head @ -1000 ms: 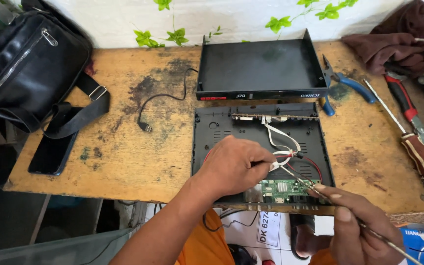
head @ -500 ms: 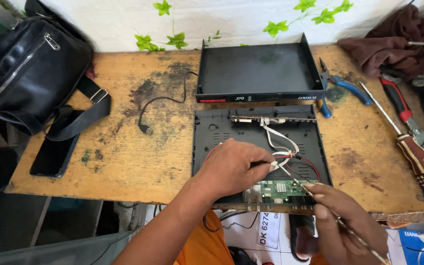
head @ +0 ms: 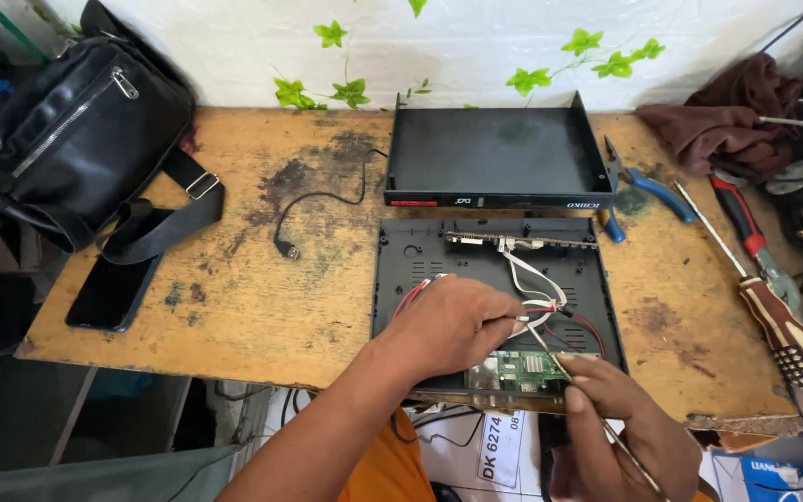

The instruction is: The person is repairing the internal components of an electronic device by probing the circuit board with a screwdriver and adjusting internal wiring.

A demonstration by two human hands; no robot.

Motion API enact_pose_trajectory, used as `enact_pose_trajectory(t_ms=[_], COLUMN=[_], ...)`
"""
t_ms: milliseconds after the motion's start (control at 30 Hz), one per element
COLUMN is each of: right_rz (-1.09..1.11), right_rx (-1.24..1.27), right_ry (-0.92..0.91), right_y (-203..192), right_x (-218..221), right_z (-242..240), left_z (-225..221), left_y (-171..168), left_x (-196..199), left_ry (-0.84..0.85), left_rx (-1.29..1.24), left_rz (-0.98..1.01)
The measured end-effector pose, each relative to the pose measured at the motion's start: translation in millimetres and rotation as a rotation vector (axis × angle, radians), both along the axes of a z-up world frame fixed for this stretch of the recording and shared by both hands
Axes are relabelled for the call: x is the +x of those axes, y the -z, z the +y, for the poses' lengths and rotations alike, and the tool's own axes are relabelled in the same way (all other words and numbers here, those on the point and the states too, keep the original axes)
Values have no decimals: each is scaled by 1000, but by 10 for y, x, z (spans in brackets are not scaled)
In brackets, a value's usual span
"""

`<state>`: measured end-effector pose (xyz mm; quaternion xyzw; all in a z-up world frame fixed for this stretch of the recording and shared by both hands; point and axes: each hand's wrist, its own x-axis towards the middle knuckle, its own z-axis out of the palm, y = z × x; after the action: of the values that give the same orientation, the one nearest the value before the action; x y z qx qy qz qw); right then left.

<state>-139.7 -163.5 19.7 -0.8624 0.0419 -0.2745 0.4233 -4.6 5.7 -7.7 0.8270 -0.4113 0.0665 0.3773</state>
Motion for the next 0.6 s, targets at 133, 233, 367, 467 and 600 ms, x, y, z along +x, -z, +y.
enact_pose_trajectory(t_ms=[133, 233, 367, 467, 600], right_rz=[-51, -25, 3, -13, -29], right_rx=[103, 38, -1, -6, -2], right_ry=[4, 18, 30, 0, -30], right_y=[4, 17, 66, 118, 129], right_x=[-2, -1, 14, 20, 26], right_z=[98, 73, 35, -7, -10], left_z=[19, 31, 29, 20, 16], left_y=[23, -19, -27, -10, -36], left_x=[4, -9, -17, -19, -29], left_ry=[0, 15, -13, -8, 3], left_rx=[-20, -43, -29, -42, -62], left_rz=[33, 52, 104, 69, 69])
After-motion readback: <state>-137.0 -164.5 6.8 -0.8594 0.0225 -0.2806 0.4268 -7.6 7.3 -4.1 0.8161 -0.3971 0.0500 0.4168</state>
